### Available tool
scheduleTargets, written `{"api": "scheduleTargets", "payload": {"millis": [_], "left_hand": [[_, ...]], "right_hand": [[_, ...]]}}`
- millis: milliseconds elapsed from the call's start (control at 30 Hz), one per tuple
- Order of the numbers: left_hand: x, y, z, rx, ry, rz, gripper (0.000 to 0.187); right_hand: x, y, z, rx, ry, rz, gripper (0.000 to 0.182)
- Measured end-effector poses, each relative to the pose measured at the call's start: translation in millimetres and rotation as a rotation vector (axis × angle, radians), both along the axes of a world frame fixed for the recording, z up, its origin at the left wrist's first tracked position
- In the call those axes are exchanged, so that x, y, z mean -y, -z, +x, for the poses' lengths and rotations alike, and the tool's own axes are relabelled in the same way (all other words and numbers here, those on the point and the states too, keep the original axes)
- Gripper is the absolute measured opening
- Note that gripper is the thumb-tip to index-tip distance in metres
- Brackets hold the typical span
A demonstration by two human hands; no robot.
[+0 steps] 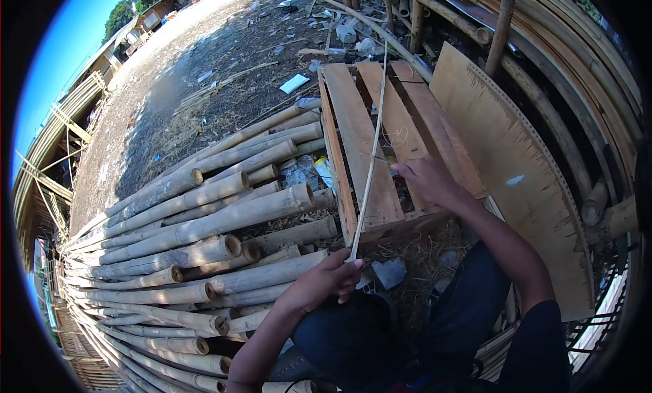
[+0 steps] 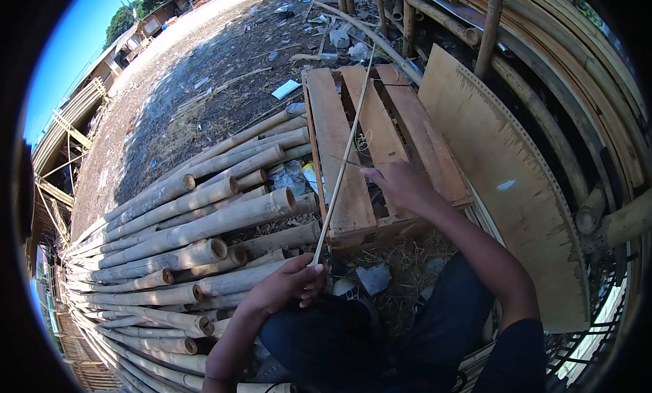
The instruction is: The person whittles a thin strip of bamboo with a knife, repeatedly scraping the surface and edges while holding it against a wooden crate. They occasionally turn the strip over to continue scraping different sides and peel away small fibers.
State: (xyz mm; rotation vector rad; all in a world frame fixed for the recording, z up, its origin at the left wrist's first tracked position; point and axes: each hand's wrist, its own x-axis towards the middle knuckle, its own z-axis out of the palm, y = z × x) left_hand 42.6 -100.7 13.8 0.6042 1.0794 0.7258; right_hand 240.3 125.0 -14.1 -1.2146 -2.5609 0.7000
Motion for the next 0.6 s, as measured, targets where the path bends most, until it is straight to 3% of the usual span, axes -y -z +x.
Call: {"api": "scheduleTargets", "payload": {"millis": [33,133,267,467,533,600], "left_hand": [[-0.8,-0.5,1.0,0.006,-0.002,-0.002,0.018],[-3.4,-1.6,0.2,0.018,-0.035,-0.067,0.017],[-3.1,1.9,-2.7,0.084,-0.055,-0.089,0.016],[-4.0,3.2,-5.4,0.135,-0.083,-0.107,0.015],[-1.6,1.8,-3.5,0.134,-0.091,-0.123,0.017],[3.1,-2.8,-2.4,0.126,-0.032,-0.037,0.018]], "right_hand": [[21.2,-4.6,-4.0,-0.04,-0.085,-0.126,0.06],[71.3,-12.1,-14.8,-0.136,-0.301,-0.16,0.06],[63.7,-9.2,-21.0,-0.128,-0.345,-0.143,0.06],[51.8,4.2,-26.0,-0.112,-0.389,0.125,0.055],[26.8,20.2,-23.2,-0.099,-0.164,0.265,0.054],[-19.9,23.2,-2.4,-0.116,0.033,0.149,0.055]]}}
